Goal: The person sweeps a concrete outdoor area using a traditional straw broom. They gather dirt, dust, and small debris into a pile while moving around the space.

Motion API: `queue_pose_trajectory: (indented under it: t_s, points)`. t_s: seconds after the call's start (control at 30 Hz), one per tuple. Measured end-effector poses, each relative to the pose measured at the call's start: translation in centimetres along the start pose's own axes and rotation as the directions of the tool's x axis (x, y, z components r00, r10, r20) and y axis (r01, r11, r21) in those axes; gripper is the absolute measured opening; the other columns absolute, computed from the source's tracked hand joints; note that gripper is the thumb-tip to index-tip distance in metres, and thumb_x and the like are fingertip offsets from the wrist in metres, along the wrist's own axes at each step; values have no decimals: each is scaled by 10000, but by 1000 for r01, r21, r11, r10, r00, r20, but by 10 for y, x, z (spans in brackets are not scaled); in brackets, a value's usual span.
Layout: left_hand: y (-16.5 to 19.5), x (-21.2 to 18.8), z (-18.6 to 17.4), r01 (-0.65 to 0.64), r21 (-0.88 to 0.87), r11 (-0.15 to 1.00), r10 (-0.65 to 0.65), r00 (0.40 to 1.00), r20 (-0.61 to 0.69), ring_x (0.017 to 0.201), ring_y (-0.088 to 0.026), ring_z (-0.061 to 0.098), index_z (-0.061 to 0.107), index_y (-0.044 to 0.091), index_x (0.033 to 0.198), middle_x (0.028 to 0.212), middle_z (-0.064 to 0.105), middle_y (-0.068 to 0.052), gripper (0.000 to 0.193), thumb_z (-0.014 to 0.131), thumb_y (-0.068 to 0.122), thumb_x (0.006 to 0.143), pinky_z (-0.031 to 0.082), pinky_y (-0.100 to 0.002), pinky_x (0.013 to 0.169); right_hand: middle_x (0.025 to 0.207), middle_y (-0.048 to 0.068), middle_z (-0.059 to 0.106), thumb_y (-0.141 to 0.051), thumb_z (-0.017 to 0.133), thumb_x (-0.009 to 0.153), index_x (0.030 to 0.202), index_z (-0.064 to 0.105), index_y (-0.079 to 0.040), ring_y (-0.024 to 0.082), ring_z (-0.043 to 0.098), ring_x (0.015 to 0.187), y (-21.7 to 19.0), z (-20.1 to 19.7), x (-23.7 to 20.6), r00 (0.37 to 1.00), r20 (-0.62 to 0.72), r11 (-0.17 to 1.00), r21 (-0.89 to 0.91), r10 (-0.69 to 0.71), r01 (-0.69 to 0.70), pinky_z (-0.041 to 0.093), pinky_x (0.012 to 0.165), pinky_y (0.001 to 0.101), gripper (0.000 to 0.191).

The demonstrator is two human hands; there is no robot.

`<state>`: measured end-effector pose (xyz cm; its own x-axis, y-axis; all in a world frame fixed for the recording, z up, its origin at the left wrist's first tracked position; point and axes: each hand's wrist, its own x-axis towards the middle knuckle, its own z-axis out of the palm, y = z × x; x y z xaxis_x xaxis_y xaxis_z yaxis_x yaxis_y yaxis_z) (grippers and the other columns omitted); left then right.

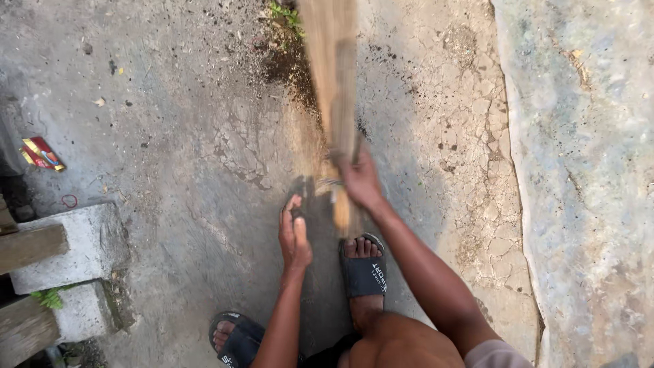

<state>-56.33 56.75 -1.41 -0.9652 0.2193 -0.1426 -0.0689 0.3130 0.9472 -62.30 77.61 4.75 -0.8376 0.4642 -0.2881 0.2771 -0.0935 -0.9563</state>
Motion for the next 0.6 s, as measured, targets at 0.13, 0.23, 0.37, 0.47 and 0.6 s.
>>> queue_pose_trajectory:
  t_s: [0.13, 0.23, 0.37, 0.47, 0.6]
  points:
    - [-19, -2, -3, -81, 540, 838, 80, 996, 26, 1530, -432, 273, 352, -33, 1554, 1622, 349, -260, 765, 492, 516, 1040, 189, -573, 1264, 1138, 218, 606, -202, 528, 1046, 1627, 75, -46, 213, 631, 648, 16, -107, 14, 980, -197, 987, -149, 24, -54, 590, 498, 352, 752]
    - [-34, 3, -8, -17, 731, 682, -65, 994, 83, 1560, -477, -2, 168, -66, 1596, 1677, 78, -305, 944, 510, 571, 989, -19, -650, 1216, 1141, 166, 650, -153, 526, 1074, 1637, 147, -19, 139, 672, 740, 16, -165, 52, 889, -458, 964, -230, 14, -133, 621, 613, 318, 692]
    - [-49, 4, -6, -47, 774, 632, -106, 984, 145, 1529, -480, -169, 46, -75, 1594, 1656, -100, -326, 1046, 476, 638, 961, -132, -675, 1164, 1019, 178, 645, -114, 548, 1043, 1533, 296, 28, 163, 633, 670, 5, -158, 103, 864, -485, 988, 133, 139, -85, 607, 550, 344, 569]
    - [-52, 4, -4, -47, 791, 610, -151, 973, 174, 1504, -491, -231, -22, -63, 1590, 1640, -162, -330, 1082, 451, 673, 953, -180, -681, 1134, 1094, 249, 690, -277, 477, 1090, 1598, 89, 2, 198, 639, 670, -10, -114, 112, 872, -328, 870, -214, 364, -444, 584, 563, 357, 697]
    - [-50, 10, -11, -11, 787, 617, -311, 915, 256, 1485, -482, -303, -108, -18, 1591, 1633, -248, -311, 1121, 446, 708, 941, -215, -665, 1126, 1175, 246, 698, -258, 540, 1037, 1653, 175, -154, 209, 681, 858, -31, -82, 96, 993, 58, 808, -588, 103, -49, 579, 794, 414, 724]
